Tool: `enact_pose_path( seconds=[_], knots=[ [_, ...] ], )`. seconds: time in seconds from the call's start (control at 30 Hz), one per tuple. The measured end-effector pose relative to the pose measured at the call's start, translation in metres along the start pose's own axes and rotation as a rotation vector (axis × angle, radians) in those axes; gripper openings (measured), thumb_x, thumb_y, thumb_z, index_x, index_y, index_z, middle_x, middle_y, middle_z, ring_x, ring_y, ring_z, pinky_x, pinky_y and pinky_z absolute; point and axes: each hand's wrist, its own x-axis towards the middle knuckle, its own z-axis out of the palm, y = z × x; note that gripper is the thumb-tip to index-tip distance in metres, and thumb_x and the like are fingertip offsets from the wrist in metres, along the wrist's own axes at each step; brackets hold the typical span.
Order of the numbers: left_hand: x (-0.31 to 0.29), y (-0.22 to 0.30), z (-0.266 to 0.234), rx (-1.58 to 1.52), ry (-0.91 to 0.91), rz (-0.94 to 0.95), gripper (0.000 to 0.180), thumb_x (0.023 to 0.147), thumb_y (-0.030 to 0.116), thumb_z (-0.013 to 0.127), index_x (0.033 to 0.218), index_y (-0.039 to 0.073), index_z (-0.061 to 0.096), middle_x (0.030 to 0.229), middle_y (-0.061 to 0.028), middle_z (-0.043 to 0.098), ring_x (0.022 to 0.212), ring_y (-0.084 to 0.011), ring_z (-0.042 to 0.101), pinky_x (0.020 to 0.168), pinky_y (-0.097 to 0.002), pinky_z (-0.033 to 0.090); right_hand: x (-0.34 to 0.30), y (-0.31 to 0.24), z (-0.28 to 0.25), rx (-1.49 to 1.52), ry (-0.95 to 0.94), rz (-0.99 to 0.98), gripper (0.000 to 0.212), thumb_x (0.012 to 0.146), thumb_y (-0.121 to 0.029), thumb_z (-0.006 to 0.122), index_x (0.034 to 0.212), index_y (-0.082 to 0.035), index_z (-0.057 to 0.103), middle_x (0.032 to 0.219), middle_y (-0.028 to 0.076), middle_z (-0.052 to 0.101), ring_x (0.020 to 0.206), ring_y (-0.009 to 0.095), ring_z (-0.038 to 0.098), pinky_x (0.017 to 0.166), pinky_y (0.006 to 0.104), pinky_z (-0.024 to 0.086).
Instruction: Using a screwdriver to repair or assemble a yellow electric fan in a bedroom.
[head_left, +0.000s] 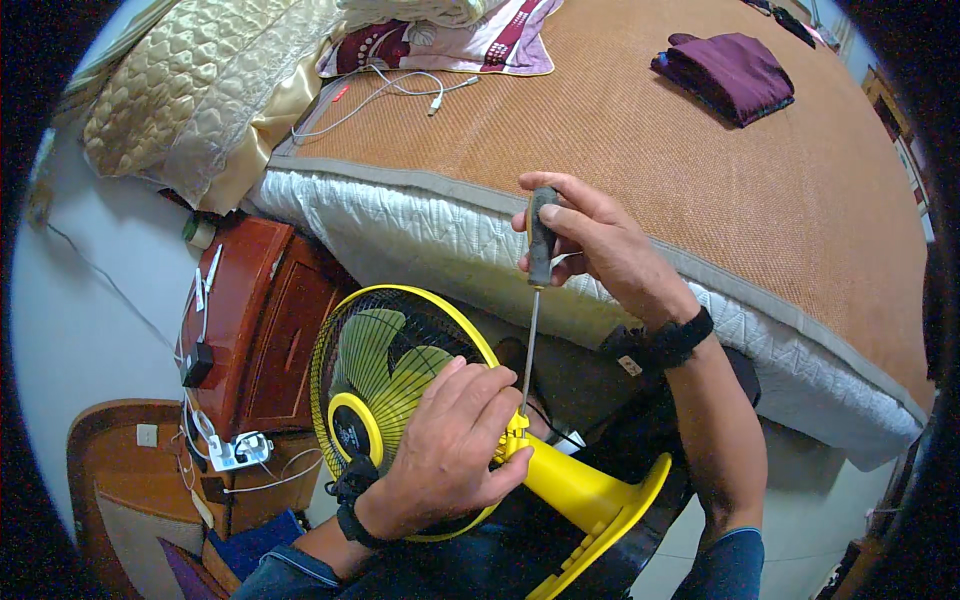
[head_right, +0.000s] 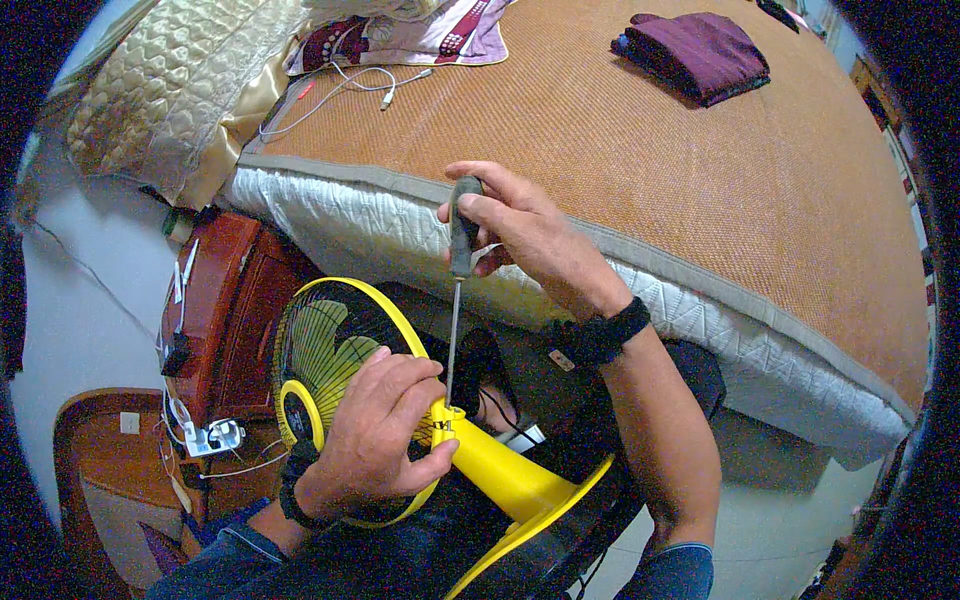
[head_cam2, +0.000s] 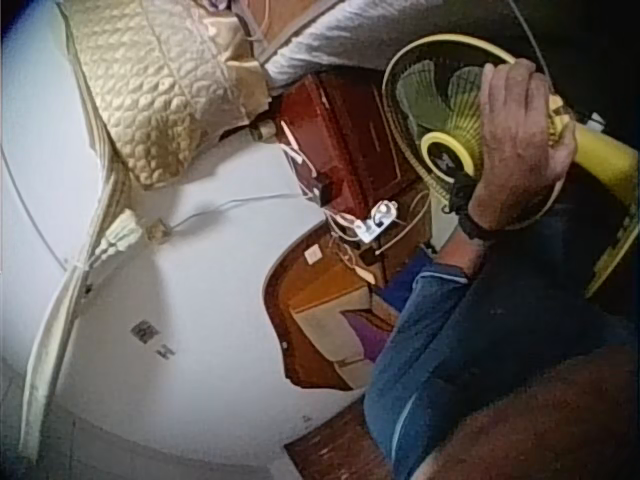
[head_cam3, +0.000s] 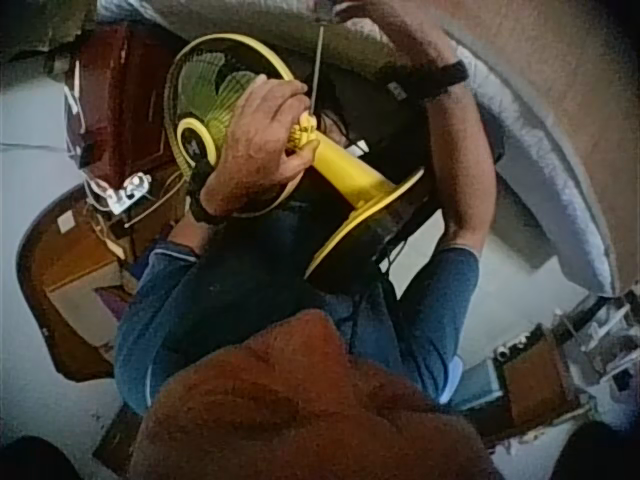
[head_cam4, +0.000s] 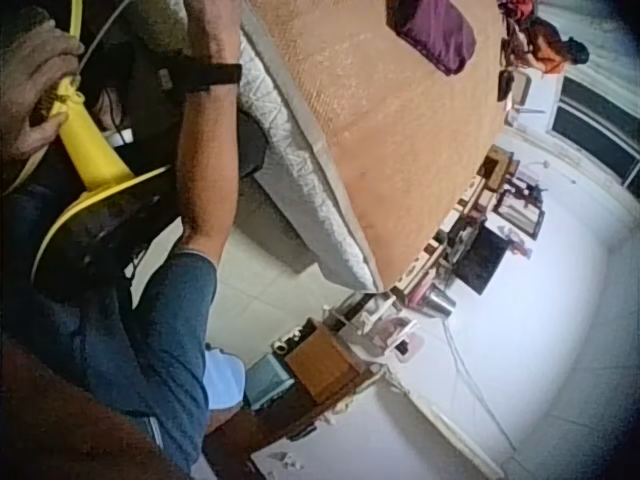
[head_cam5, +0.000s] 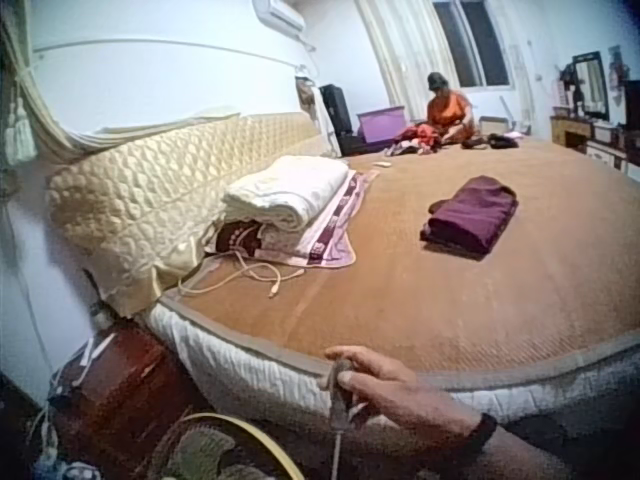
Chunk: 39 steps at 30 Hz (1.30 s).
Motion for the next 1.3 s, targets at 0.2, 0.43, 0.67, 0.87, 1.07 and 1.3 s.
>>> enact_pose_path(
  seconds=[0.2,0.43,0.67,0.87,1.07,1.3],
  knots=[
    [0.0,0.002,-0.002,-0.002,-0.001,-0.007,0.053,0.068,0.024,0.08,0.112,0.001,0.06,0.122,-0.0172,0.059,0.115,-0.0375,0.057,0.109,-0.0562,0.04,0.004,-0.002,0.002,-0.279,0.081,-0.022,0.042,0.1,-0.036,0.063,0.128,-0.006,0.054,0.09,0.0,0.061,0.07,0.007,0.06,0.056,0.0248,0.053],
    [0.002,0.003,-0.007,-0.005,-0.001,-0.003,0.051,0.07,0.021,0.079,0.112,0.0,0.061,0.12,-0.0184,0.059,0.113,-0.0377,0.058,0.108,-0.0546,0.041,0.001,0.003,0.013,0.033,0.07,-0.049,0.035,0.103,-0.035,0.059,0.126,-0.009,0.054,0.095,-0.001,0.065,0.075,0.007,0.066,0.058,0.0205,0.049],
    [0.002,-0.001,0.001,-0.011,0.003,0.005,0.051,0.069,0.023,0.08,0.111,0.002,0.061,0.121,-0.0177,0.059,0.115,-0.0384,0.057,0.108,-0.0563,0.041,0.005,0.009,0.003,-0.35,0.188,0.017,0.033,0.104,-0.033,0.056,0.126,-0.009,0.056,0.091,0.001,0.065,0.065,0.006,0.058,0.051,0.0218,0.047],
    [0.001,0.001,-0.002,-0.006,0.007,0.003,0.051,0.069,0.024,0.08,0.111,0.001,0.061,0.12,-0.0181,0.059,0.114,-0.0384,0.058,0.107,-0.0561,0.041,-0.002,-0.003,0.007,0.054,0.128,0.036,0.034,0.102,-0.039,0.06,0.119,-0.01,0.059,0.087,-0.002,0.061,0.075,0.004,0.058,0.056,0.0216,0.047],
    [0.0,-0.001,0.0,-0.012,-0.001,-0.001,0.051,0.069,0.023,0.08,0.111,0.001,0.061,0.121,-0.0178,0.059,0.114,-0.0381,0.058,0.108,-0.0559,0.041,0.007,0.01,0.001,-0.325,0.21,-0.059,0.036,0.098,-0.038,0.065,0.114,-0.006,0.059,0.075,0.001,0.059,0.058,0.008,0.057,0.046,0.0233,0.045],
    [-0.001,0.001,-0.001,-0.005,-0.003,-0.002,0.05,0.07,0.023,0.08,0.111,0.001,0.062,0.121,-0.0175,0.06,0.113,-0.0378,0.059,0.108,-0.056,0.042,0.004,0.011,0.002,-0.333,0.188,-0.107,0.039,0.098,-0.04,0.065,0.115,-0.005,0.059,0.073,0.001,0.059,0.055,0.009,0.057,0.046,0.0241,0.045]
  ],
)
